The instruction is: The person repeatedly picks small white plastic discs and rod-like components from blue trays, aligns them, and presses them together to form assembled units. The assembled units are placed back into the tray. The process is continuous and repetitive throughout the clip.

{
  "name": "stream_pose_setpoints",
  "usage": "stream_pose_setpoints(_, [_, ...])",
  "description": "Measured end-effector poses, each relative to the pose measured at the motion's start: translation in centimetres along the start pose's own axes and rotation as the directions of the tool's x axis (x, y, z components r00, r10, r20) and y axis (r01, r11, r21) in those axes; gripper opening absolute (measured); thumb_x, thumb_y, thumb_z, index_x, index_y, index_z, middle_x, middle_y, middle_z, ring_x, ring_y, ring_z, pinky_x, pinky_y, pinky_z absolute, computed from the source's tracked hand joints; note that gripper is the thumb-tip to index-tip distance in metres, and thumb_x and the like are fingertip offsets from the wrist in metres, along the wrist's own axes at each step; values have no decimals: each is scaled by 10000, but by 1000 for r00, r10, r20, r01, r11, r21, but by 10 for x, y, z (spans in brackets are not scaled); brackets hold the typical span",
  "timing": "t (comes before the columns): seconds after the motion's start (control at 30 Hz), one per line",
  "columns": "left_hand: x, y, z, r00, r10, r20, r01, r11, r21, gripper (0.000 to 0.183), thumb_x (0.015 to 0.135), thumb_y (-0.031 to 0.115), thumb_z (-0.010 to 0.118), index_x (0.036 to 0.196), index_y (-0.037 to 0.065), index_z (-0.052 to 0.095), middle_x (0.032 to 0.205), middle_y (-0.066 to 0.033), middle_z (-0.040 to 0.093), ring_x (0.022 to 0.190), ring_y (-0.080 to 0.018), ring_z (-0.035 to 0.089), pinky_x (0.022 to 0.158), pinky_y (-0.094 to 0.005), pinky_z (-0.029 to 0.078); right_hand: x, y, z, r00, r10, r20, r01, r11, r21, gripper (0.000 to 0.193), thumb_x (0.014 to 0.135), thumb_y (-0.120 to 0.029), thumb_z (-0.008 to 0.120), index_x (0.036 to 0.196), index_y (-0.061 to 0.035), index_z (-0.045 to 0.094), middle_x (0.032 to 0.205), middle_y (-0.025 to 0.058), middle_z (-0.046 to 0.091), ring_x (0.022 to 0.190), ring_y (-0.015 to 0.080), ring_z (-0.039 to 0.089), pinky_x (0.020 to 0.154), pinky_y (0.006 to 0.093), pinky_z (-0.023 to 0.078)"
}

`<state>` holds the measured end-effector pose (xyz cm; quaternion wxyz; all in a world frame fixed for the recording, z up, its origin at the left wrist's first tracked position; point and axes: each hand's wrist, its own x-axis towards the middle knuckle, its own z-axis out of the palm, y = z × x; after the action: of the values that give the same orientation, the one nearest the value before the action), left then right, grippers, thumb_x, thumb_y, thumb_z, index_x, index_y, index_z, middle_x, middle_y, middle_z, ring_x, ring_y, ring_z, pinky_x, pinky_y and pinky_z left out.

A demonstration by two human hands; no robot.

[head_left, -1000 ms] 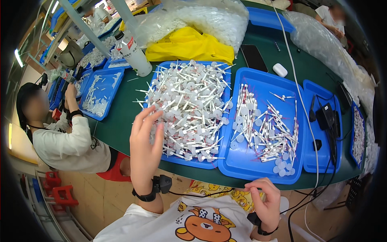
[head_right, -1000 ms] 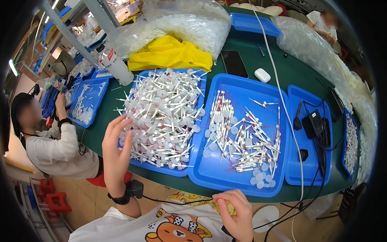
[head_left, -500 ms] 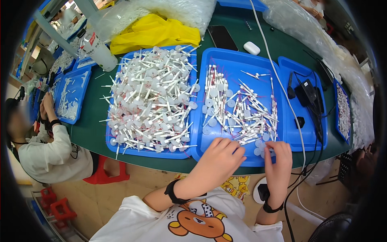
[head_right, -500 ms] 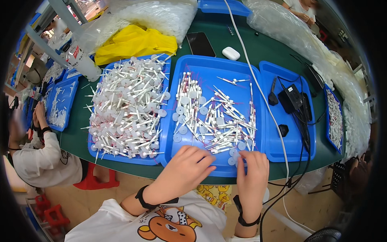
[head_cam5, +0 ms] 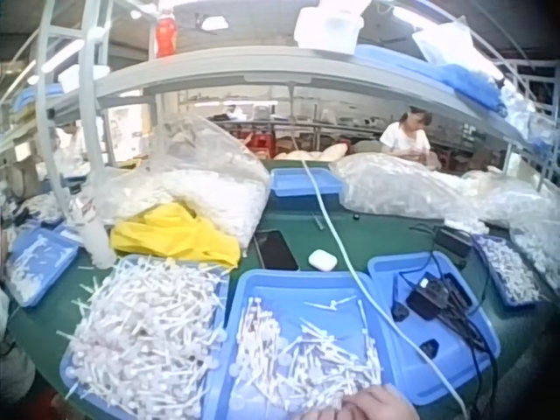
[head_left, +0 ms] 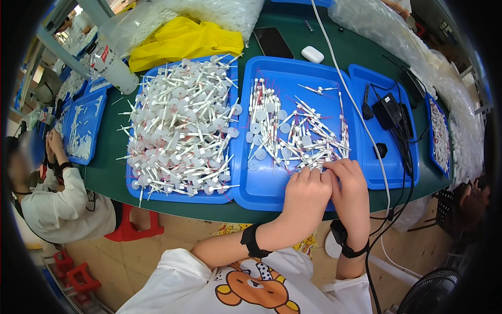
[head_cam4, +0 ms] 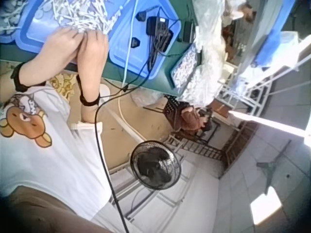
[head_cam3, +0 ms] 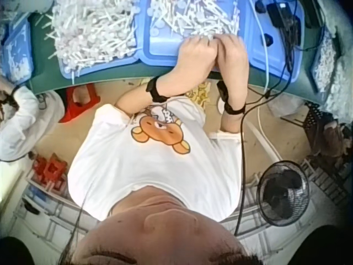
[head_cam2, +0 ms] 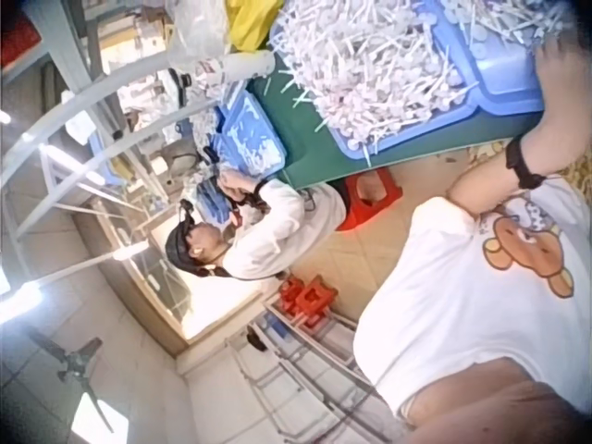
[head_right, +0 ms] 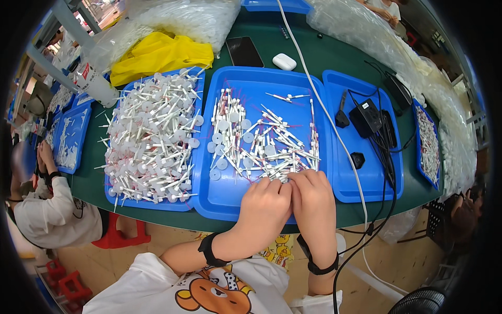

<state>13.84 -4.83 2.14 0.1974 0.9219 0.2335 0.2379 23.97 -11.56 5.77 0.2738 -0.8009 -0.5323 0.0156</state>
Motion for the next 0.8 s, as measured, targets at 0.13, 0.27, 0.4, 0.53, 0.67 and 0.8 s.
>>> stream_pose_setpoints(0.13, [3, -1, -5, 999, 1, 41, -2, 1000, 18, 256, 710, 83, 743, 930, -3, 643, 795, -98, 605, 805, -264, 584, 686, -359, 502, 0, 4, 0, 997, 68, -29, -67, 997, 31, 112, 808, -1, 675, 918, 17, 663, 894, 136, 637, 834, 335, 577, 745, 409, 472])
stream_pose_setpoints(0.27, [2, -7, -9, 993, 40, 115, -28, 995, -98, 256, 731, 51, 735, 958, -15, 638, 838, -121, 604, 815, -286, 587, 693, -373, 508, -4, 5, -2, 994, 107, -9, -107, 994, 1, 133, 802, -8, 690, 929, 17, 658, 919, 133, 632, 848, 332, 580, 749, 410, 475])
stream_pose_setpoints(0.4, [-2, -8, -21, 983, 23, 181, 38, 944, -328, 175, 817, 12, 692, 964, -45, 615, 936, -152, 582, 843, -312, 606, 709, -388, 511, -1, 3, -3, 997, 66, -32, -66, 998, -15, 174, 805, -9, 695, 972, 15, 653, 991, 128, 617, 883, 326, 582, 757, 412, 480])
stream_pose_setpoints(0.53, [-3, -13, -43, 970, -57, 237, 185, 806, -562, 114, 907, 1, 637, 1011, -39, 610, 1008, -153, 550, 878, -301, 637, 732, -372, 518, 2, -3, -3, 999, 41, -3, -41, 999, -35, 238, 810, -4, 688, 1046, 7, 661, 1040, 128, 611, 897, 319, 583, 765, 411, 483])
stream_pose_setpoints(0.67, [-4, -24, -66, 964, -148, 220, 257, 726, -638, 144, 932, 7, 626, 1076, -5, 624, 1032, -122, 562, 877, -215, 642, 731, -322, 531, 2, 5, -3, 997, -80, -4, 79, 984, -157, 262, 808, 13, 679, 1070, -3, 683, 1050, 127, 632, 887, 306, 587, 754, 393, 492])
stream_pose_setpoints(0.8, [-8, -35, -75, 954, -201, 224, 300, 565, -769, 157, 944, 4, 624, 1100, -15, 622, 1043, -89, 585, 884, -136, 626, 751, -279, 534, 3, 4, -8, 1000, -21, -15, 19, 993, -114, 165, 847, 21, 656, 1005, 0, 697, 991, 127, 668, 905, 312, 608, 770, 386, 500])
